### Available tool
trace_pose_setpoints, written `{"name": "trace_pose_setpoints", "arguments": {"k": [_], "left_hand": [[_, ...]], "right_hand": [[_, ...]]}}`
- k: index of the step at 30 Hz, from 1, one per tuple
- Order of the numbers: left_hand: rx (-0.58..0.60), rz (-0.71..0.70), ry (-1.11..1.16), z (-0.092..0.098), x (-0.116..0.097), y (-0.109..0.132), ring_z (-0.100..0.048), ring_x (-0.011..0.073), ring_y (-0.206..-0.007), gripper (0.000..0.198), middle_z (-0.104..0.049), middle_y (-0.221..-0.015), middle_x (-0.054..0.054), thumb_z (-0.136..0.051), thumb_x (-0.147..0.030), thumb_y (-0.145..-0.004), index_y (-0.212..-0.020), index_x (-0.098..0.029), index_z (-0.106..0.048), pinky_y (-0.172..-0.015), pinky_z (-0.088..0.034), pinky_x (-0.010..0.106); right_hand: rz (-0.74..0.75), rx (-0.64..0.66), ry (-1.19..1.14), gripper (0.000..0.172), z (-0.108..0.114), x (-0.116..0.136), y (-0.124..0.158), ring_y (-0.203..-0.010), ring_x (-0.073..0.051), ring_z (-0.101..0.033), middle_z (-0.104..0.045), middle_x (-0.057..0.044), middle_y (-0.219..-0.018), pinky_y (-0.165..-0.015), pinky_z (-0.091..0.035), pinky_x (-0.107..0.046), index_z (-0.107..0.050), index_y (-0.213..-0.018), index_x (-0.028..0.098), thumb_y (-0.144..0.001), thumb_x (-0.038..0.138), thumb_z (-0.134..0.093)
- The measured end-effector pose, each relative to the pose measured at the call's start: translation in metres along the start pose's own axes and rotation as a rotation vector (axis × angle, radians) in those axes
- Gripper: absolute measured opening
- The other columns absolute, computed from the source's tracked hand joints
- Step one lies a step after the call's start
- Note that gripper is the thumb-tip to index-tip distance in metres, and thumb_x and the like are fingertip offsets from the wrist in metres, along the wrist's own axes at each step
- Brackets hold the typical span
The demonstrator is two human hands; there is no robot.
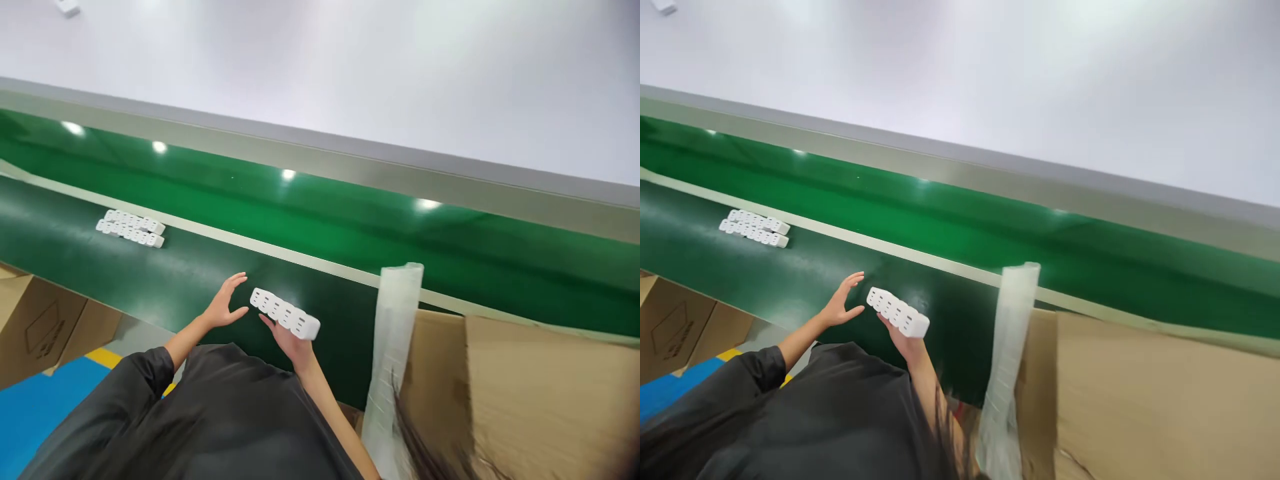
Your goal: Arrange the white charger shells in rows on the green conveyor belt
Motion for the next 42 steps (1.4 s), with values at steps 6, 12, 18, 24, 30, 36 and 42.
{"name": "trace_pose_setpoints", "arguments": {"k": [6, 12, 18, 24, 30, 36, 42], "left_hand": [[-0.039, 0.011, -0.175, 0.052, 0.054, -0.005, -0.047, 0.0299, -0.138, 0.081, -0.049, -0.147, 0.017, -0.071, -0.057, -0.083, -0.148, -0.021, -0.039, -0.115, -0.040, 0.050], [-0.023, 0.040, -0.354, 0.072, 0.114, -0.033, -0.062, 0.0261, -0.113, 0.069, -0.066, -0.126, 0.011, -0.066, -0.061, -0.085, -0.142, -0.024, -0.052, -0.091, -0.054, 0.037], [0.063, 0.008, -0.508, 0.092, 0.150, -0.045, -0.064, 0.0234, -0.098, 0.060, -0.071, -0.116, 0.009, -0.058, -0.064, -0.090, -0.134, -0.024, -0.060, -0.075, -0.051, 0.030], [0.156, -0.031, -0.615, 0.118, 0.180, -0.067, -0.063, 0.0235, -0.093, 0.051, -0.071, -0.104, 0.011, -0.056, -0.063, -0.091, -0.124, -0.026, -0.067, -0.071, -0.047, 0.030], [0.210, -0.050, -0.690, 0.126, 0.198, -0.089, -0.063, 0.0281, -0.097, 0.056, -0.071, -0.103, 0.013, -0.060, -0.067, -0.086, -0.122, -0.025, -0.068, -0.082, -0.046, 0.037], [0.172, -0.064, -0.731, 0.135, 0.183, -0.084, -0.060, 0.0337, -0.115, 0.067, -0.068, -0.122, 0.015, -0.060, -0.065, -0.086, -0.138, -0.022, -0.058, -0.109, -0.034, 0.055], [0.220, -0.190, -0.733, 0.116, 0.154, -0.075, -0.038, 0.0360, -0.145, 0.062, -0.050, -0.150, 0.015, -0.067, -0.053, -0.085, -0.138, -0.022, -0.056, -0.124, -0.009, 0.061]], "right_hand": [[-0.015, -0.125, -0.804, 0.068, -0.033, -0.039, -0.116, -0.148, -0.033, -0.034, -0.047, -0.004, -0.155, -0.111, -0.038, -0.059, -0.049, -0.142, 0.036, -0.091, 0.070, -0.020], [-0.051, -0.132, -1.198, 0.067, -0.040, -0.063, -0.197, -0.129, -0.031, -0.055, -0.052, -0.008, -0.149, -0.106, -0.044, -0.058, -0.049, -0.139, 0.031, -0.091, 0.072, -0.027], [-0.114, -0.082, -1.303, 0.048, -0.035, -0.082, -0.224, -0.112, -0.030, -0.066, -0.067, -0.013, -0.131, -0.099, -0.052, -0.057, -0.063, -0.122, 0.024, -0.083, 0.053, -0.065], [-0.211, -0.284, -1.291, 0.033, -0.007, -0.120, -0.220, -0.082, -0.020, -0.074, -0.077, -0.007, -0.101, -0.079, -0.061, -0.034, -0.067, -0.110, 0.021, -0.079, 0.028, -0.074], [-0.284, -0.408, -1.274, 0.026, -0.003, -0.130, -0.216, -0.079, -0.018, -0.074, -0.078, -0.007, -0.093, -0.075, -0.063, -0.032, -0.065, -0.107, 0.018, -0.081, 0.019, -0.070], [-0.351, -0.521, -1.206, 0.011, 0.001, -0.134, -0.221, -0.063, -0.015, -0.072, -0.074, -0.004, -0.075, -0.064, -0.062, -0.028, -0.063, -0.097, 0.018, -0.086, 0.019, -0.067], [-0.312, -0.569, -1.150, 0.025, 0.021, -0.136, -0.193, -0.074, -0.015, -0.075, -0.076, -0.003, -0.092, -0.071, -0.062, -0.028, -0.065, -0.113, 0.022, -0.088, 0.019, -0.064]]}}
Point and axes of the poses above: each hand's wrist, its own y-axis away from the middle knuckle, its own z-axis out of the back of the hand, x = y × z, the point moved 9 cm from there along -y, towards the middle knuckle
